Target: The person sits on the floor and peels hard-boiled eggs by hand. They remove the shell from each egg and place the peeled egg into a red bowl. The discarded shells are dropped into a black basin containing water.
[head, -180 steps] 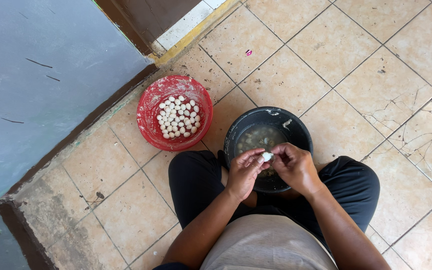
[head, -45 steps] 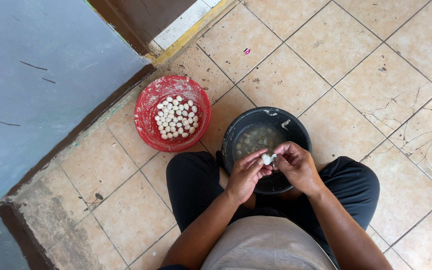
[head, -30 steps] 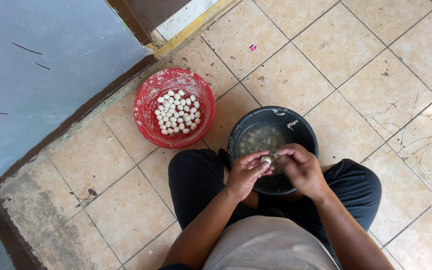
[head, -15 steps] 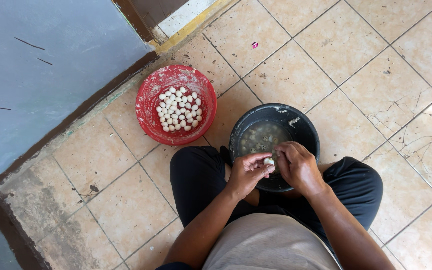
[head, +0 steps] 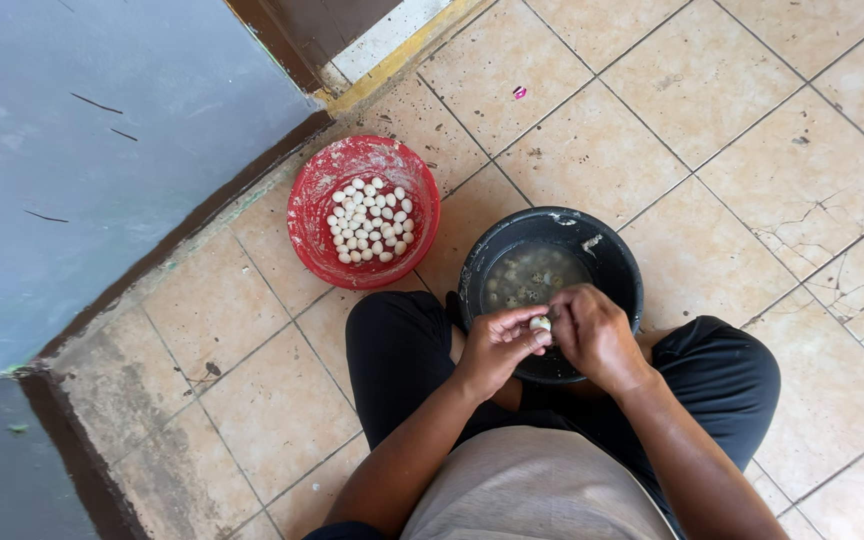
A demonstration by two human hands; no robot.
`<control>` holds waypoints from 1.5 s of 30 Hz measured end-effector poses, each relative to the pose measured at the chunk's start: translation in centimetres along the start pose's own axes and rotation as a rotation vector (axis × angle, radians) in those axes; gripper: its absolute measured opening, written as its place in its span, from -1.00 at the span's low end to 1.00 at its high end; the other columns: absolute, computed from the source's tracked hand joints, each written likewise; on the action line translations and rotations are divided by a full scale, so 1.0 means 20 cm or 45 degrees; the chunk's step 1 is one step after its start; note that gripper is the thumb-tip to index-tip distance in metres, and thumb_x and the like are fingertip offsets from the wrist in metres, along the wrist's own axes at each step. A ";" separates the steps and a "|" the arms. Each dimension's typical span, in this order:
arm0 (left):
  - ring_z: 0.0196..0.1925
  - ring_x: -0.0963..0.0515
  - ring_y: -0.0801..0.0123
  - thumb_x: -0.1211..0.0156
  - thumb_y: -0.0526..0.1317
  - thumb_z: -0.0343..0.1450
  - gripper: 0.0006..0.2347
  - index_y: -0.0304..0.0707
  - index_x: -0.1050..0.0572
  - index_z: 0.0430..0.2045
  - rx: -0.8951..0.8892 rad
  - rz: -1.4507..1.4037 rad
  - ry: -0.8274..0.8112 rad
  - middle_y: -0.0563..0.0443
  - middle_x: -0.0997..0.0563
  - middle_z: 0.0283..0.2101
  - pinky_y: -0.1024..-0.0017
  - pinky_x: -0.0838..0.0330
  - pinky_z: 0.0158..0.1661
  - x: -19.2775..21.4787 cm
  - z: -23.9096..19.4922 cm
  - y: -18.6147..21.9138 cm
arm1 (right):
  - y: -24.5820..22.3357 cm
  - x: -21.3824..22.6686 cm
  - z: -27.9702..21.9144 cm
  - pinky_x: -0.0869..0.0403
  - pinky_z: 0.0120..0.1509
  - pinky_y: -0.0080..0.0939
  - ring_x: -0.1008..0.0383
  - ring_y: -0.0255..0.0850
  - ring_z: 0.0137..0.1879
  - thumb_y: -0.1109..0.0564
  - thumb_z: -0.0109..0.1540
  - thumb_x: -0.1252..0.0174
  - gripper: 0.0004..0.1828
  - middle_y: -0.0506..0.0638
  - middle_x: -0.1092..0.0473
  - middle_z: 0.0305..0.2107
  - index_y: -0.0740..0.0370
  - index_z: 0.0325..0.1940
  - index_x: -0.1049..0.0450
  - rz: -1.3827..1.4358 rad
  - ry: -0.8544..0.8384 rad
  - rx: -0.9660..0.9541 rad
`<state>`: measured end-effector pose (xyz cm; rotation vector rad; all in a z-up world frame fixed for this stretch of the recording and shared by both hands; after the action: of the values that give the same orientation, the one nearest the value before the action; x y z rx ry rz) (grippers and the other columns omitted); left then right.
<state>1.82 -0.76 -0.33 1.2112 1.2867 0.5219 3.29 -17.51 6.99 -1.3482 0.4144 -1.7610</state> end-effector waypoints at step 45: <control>-0.03 -0.71 0.28 -0.26 -0.49 0.40 -0.67 -0.51 -0.48 0.07 -0.306 0.723 0.306 -0.24 -0.62 -0.03 0.45 -0.67 -0.02 -0.17 0.01 0.13 | -0.05 0.12 0.07 -0.59 -0.11 -0.13 -0.62 0.01 -0.17 0.28 0.19 -0.25 -0.81 0.13 -0.55 -0.27 0.30 -0.11 -0.52 0.042 -0.211 0.091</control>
<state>1.91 -2.86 3.37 1.3321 1.0252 1.2289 3.99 -18.52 9.62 -1.4158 0.2783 -1.6083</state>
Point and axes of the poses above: each hand's wrist, its own z-axis towards the middle knuckle, its own x-axis out of the back of the hand, y = z × x, the point moved 2 cm from there along z, towards the middle knuckle
